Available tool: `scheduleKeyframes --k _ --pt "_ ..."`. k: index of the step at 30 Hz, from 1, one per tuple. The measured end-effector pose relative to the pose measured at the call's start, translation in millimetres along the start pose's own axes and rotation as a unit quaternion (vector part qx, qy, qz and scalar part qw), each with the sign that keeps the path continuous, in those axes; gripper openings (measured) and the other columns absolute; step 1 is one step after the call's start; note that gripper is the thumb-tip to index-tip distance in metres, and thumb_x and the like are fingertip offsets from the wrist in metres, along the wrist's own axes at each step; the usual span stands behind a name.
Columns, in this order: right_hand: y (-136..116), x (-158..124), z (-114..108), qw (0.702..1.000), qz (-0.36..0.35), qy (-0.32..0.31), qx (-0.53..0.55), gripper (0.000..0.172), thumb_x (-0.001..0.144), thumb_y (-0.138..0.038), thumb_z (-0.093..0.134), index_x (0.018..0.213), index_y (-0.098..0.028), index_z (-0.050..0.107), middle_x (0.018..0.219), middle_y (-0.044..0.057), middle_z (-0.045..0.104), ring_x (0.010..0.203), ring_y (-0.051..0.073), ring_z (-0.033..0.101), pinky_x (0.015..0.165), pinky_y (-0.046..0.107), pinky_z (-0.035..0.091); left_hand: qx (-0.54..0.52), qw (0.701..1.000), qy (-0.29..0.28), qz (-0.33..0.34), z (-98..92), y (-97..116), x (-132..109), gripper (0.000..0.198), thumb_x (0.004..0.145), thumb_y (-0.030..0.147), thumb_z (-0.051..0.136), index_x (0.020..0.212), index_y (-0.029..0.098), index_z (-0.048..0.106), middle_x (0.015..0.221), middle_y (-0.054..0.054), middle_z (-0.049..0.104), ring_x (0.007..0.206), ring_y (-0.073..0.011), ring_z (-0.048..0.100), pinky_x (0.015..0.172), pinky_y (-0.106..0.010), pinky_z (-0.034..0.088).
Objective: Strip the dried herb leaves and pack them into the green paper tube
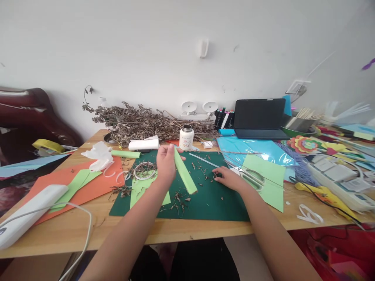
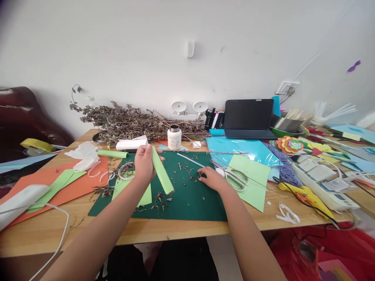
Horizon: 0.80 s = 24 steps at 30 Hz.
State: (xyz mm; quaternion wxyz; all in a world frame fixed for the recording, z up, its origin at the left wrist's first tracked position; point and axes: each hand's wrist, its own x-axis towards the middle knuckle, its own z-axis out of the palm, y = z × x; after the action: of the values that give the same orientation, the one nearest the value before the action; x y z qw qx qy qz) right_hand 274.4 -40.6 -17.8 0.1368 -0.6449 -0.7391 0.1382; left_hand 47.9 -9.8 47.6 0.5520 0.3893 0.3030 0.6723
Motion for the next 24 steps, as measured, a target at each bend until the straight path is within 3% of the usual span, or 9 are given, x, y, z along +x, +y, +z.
scheduleKeyframes --k 2,7,11,14,18,19,21,23,24 --pt "2.2 0.8 2.2 1.0 -0.014 0.005 0.01 0.024 0.071 -0.023 0.05 0.092 -0.021 0.059 0.092 0.006 0.057 0.08 0.017 0.056 0.071 0.03 0.043 -0.017 1.0 -0.002 -0.026 11.3 -9.1 -10.6 0.028 0.069 0.041 0.053 0.069 0.017 0.037 0.057 0.003 0.057 0.037 -0.0083 0.053 0.035 -0.016 0.037" --pt "4.6 -3.5 11.7 0.997 -0.03 0.059 0.038 0.019 0.075 -0.022 0.043 0.08 -0.02 0.061 0.084 0.004 0.058 0.078 0.016 0.054 0.072 0.031 0.042 -0.1 0.963 0.12 -0.222 15.8 -39.9 -19.1 0.026 0.074 0.038 0.049 0.069 0.017 0.036 0.055 0.002 0.056 0.038 -0.007 0.051 0.038 -0.017 0.039" --pt "-2.1 -6.2 8.5 0.988 -0.026 0.13 0.085 0.017 0.074 -0.025 0.044 0.07 -0.021 0.061 0.077 0.003 0.06 0.073 0.016 0.055 0.068 0.031 0.042 -0.103 0.952 0.157 -0.242 4.7 -49.9 -10.4 0.021 0.076 0.033 0.048 0.071 0.017 0.036 0.054 0.002 0.055 0.039 -0.0065 0.051 0.039 -0.017 0.039" --pt "-17.4 4.1 -2.7 0.967 -0.024 0.207 0.149 0.018 0.074 -0.029 0.044 0.072 -0.019 0.059 0.076 0.004 0.061 0.072 0.017 0.055 0.067 0.033 0.043 -0.054 0.978 0.126 -0.156 -2.3 -47.4 -6.9 0.025 0.074 0.038 0.049 0.069 0.018 0.034 0.056 0.003 0.056 0.038 -0.0083 0.051 0.037 -0.018 0.039" --pt "-48.9 29.9 -14.0 0.924 -0.07 0.274 0.257 0.024 0.075 -0.037 0.044 0.08 -0.018 0.058 0.076 0.004 0.061 0.066 0.015 0.055 0.06 0.031 0.044 0.105 0.994 0.015 0.027 -6.9 -42.2 -18.6 0.023 0.074 0.04 0.046 0.071 0.02 0.037 0.064 0.002 0.058 0.042 -0.0105 0.054 0.039 -0.022 0.041" --pt "-56.3 34.7 -15.0 0.913 -0.091 0.279 0.283 0.024 0.075 -0.038 0.044 0.08 -0.019 0.058 0.074 0.004 0.06 0.065 0.015 0.055 0.058 0.03 0.044 0.167 0.983 -0.03 0.075 -7.1 -41.5 -24.2 0.021 0.073 0.038 0.048 0.07 0.019 0.04 0.066 0.001 0.058 0.047 -0.0116 0.056 0.045 -0.024 0.044" --pt "-67.5 38.8 -15.5 0.892 -0.13 0.283 0.328 0.024 0.074 -0.039 0.045 0.079 -0.019 0.059 0.069 0.003 0.059 0.06 0.014 0.054 0.053 0.029 0.044 0.287 0.931 -0.152 0.169 -6.1 -40.9 -35.7 0.019 0.07 0.035 0.053 0.065 0.019 0.045 0.067 -0.003 0.06 0.066 -0.0162 0.06 0.061 -0.029 0.047" --pt "-72.0 35.2 -15.8 0.87 -0.171 0.27 0.377 0.021 0.073 -0.038 0.049 0.072 -0.019 0.059 0.063 0.002 0.056 0.054 0.013 0.052 0.048 0.028 0.043 0.338 0.878 -0.257 0.22 -3.9 -41.1 -44.3 0.019 0.072 0.036 0.051 0.065 0.019 0.046 0.072 -0.006 0.062 0.07 -0.0174 0.06 0.064 -0.029 0.046" --pt "-72.0 31.3 -16.5 0.846 -0.207 0.243 0.427 0.017 0.071 -0.035 0.053 0.069 -0.019 0.059 0.06 0.001 0.055 0.052 0.012 0.05 0.045 0.027 0.042 0.352 0.861 -0.281 0.236 -2.7 -41.1 -47.0 0.021 0.073 0.038 0.049 0.065 0.019 0.046 0.072 -0.007 0.063 0.071 -0.0179 0.061 0.063 -0.029 0.046"
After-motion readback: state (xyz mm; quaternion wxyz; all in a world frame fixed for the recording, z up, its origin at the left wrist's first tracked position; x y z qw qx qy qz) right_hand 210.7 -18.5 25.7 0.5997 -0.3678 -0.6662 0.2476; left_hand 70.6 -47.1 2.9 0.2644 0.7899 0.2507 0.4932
